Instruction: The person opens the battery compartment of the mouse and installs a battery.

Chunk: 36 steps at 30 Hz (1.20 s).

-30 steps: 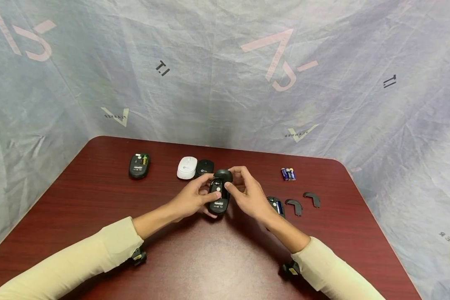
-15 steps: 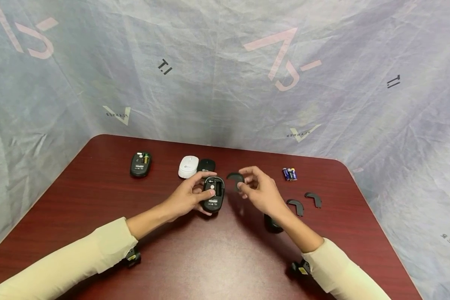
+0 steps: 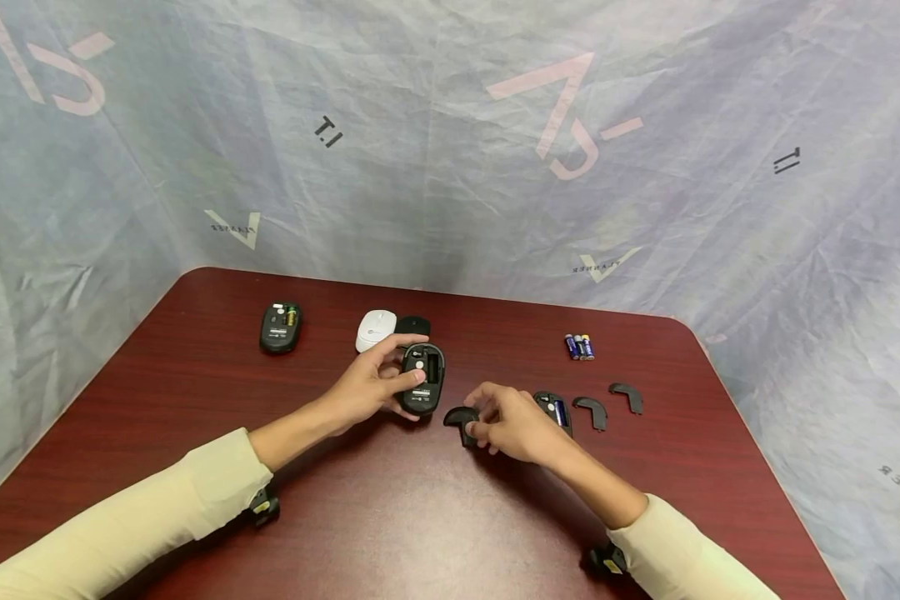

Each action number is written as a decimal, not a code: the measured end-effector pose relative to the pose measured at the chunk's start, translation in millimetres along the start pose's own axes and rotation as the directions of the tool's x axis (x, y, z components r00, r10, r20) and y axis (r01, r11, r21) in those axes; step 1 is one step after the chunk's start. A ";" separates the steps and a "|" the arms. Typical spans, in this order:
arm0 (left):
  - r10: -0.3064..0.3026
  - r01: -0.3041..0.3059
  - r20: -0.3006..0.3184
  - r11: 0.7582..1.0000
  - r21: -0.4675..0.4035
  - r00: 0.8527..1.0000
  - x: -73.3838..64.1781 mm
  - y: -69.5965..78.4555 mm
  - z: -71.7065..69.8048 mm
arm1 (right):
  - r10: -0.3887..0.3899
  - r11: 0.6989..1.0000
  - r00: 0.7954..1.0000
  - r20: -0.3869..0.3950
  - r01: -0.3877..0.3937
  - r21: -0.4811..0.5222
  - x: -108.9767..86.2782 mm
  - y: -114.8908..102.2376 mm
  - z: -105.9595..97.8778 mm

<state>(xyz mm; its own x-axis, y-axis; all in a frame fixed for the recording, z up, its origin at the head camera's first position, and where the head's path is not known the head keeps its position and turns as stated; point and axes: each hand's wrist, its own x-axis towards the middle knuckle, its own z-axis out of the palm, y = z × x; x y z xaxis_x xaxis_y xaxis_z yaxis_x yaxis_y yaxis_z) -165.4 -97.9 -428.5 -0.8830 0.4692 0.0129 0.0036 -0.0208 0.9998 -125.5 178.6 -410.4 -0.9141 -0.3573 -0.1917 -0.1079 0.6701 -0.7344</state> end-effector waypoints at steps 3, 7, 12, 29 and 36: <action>-0.004 0.004 -0.002 1.000 0.000 1.000 1.6 0.8 -0.4 | -0.009 0.998 1.000 0.030 0.011 -0.067 -0.9 -0.1 1.7; -0.003 0.003 -0.003 1.000 -0.007 1.000 4.0 0.5 -1.2 | -0.024 0.993 0.998 0.051 0.030 -0.117 -0.1 -0.1 3.1; 0.000 0.000 -0.002 1.000 -0.019 1.000 5.6 -0.4 -1.6 | -0.054 0.985 0.997 0.052 0.062 -0.160 1.9 0.2 4.8; -0.008 0.008 -0.002 0.999 -0.037 1.000 10.0 -4.8 -1.0 | -0.114 0.987 0.991 0.075 0.121 -0.105 -3.1 1.8 -7.9; -0.009 0.009 -0.007 1.000 -0.027 1.000 8.3 -5.7 -3.5 | -0.130 0.991 0.991 0.031 0.130 -0.028 -1.3 5.6 -31.3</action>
<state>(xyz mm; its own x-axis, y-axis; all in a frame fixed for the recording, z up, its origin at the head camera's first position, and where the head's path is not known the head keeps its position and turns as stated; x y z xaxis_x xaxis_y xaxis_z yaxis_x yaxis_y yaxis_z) -174.4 -97.0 -434.2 -0.8864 0.4629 0.0039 -0.0167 -0.0404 0.9990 -137.2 203.2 -393.9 -0.8801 -0.4608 -0.1147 -0.2370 0.6356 -0.7347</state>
